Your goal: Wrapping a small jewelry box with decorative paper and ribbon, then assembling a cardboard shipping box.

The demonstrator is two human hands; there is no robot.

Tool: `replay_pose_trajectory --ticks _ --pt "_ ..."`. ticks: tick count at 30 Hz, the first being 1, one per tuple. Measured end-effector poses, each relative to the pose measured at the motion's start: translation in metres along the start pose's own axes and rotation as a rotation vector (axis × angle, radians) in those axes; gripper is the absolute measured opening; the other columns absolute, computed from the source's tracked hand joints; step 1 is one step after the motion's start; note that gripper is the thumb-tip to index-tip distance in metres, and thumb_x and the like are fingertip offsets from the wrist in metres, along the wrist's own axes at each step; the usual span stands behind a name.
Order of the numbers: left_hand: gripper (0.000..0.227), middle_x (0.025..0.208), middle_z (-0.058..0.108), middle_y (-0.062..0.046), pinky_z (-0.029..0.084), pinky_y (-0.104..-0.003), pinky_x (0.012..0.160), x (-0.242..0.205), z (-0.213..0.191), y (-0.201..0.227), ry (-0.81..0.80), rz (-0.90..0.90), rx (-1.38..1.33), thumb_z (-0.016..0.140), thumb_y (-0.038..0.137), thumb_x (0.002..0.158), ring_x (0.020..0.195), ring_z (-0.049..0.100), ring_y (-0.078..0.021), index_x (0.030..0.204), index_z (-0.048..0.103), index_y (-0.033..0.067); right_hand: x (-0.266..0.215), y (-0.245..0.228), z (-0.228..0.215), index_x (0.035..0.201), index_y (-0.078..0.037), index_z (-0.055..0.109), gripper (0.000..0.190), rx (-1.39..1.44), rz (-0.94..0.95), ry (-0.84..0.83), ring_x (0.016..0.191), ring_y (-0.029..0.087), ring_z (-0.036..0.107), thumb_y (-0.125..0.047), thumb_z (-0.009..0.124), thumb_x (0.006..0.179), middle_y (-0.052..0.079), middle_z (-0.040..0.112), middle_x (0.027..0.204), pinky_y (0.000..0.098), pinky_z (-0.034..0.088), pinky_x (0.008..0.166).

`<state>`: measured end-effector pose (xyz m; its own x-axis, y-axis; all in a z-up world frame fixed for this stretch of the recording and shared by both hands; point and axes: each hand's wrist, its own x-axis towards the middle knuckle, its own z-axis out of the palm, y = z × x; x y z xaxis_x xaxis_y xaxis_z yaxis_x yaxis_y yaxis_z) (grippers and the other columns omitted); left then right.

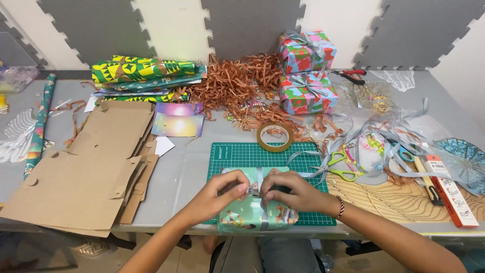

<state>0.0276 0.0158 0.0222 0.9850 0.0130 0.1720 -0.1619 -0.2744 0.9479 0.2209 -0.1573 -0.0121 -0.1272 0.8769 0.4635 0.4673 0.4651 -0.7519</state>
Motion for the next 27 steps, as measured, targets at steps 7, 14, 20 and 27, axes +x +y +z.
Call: replay_pose_trajectory --ticks 7,14,20,27 --pt "0.019 0.075 0.067 -0.005 0.055 -0.037 0.079 0.016 0.011 -0.024 0.036 -0.002 -0.097 0.063 0.021 0.103 0.08 0.059 -0.0124 0.093 0.07 0.0064 -0.007 0.013 0.005 0.089 -0.007 0.074 0.011 0.0 0.108 0.12 0.066 0.025 0.072 -0.016 0.07 0.095 0.008 0.078 0.072 0.0406 0.051 0.076" --pt "0.02 0.072 0.07 -0.01 0.056 -0.039 0.075 0.017 0.007 -0.019 0.029 0.021 -0.013 0.068 0.022 0.1 0.075 0.065 -0.0171 0.09 0.072 0.0045 -0.007 0.0 -0.003 0.087 -0.007 0.077 0.008 0.054 0.246 0.182 0.062 0.017 0.069 -0.014 0.077 0.09 0.008 0.077 0.065 0.0365 0.054 0.065" --pt "0.009 0.076 0.076 -0.009 0.058 -0.039 0.074 0.018 0.002 -0.025 -0.016 0.078 0.082 0.072 0.014 0.095 0.073 0.072 -0.0241 0.095 0.077 0.0062 0.0 -0.015 -0.002 0.098 -0.004 0.081 0.015 0.033 0.204 0.16 0.07 0.026 0.077 0.001 0.069 0.091 0.014 0.082 0.075 0.0399 0.058 0.07" --pt "0.01 0.08 0.081 -0.01 0.061 -0.037 0.073 0.016 0.004 -0.03 -0.004 0.102 0.069 0.074 0.007 0.091 0.071 0.073 -0.0196 0.099 0.081 0.0072 -0.005 -0.011 -0.004 0.094 -0.008 0.086 0.015 0.012 0.15 0.214 0.069 0.02 0.078 -0.001 0.081 0.082 0.012 0.084 0.076 0.0348 0.059 0.066"
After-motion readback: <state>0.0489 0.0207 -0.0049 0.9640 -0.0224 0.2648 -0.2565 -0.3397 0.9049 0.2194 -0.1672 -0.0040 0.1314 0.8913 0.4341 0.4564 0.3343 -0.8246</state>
